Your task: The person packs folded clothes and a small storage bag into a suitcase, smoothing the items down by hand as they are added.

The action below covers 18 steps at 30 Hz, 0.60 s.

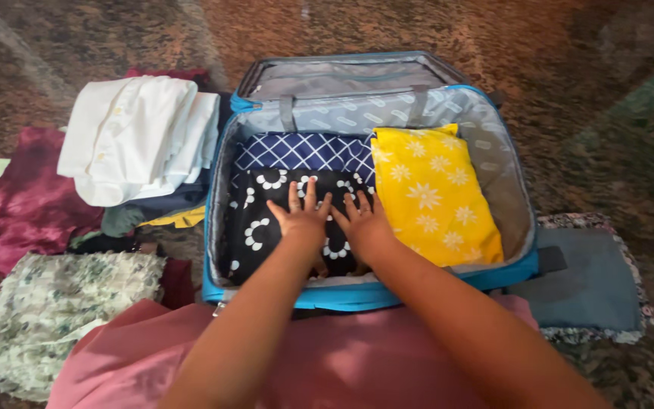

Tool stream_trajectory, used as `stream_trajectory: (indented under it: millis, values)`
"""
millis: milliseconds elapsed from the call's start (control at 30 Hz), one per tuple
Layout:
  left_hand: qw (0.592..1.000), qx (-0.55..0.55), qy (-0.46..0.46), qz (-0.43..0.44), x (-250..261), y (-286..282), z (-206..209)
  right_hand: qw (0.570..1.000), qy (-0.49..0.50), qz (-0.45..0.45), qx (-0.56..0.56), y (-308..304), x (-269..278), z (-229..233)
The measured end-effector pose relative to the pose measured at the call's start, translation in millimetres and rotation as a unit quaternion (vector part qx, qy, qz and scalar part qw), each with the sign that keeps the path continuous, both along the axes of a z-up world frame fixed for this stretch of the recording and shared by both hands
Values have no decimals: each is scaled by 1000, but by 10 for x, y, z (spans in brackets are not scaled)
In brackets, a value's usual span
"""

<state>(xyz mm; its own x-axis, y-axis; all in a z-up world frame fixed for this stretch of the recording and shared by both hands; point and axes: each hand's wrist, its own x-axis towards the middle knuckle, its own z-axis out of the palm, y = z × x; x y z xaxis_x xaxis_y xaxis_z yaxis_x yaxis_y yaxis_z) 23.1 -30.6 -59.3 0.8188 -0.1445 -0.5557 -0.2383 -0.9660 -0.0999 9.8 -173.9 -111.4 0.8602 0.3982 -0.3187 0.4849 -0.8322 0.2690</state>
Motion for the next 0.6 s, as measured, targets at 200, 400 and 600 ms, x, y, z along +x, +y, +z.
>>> stream_trajectory:
  millis: [200, 400, 600]
  values:
    - [998, -45, 27, -17, -53, 124, 242, 985, 138, -14, 107, -114, -19, 805]
    - [999, -31, 35, -3, -33, 59, 235, 956, -20, 73, 282, -882, 259, 782]
    - [999, -10, 42, -3, -32, 16, 255, 947, 190, -186, 179, -1016, 12, 781]
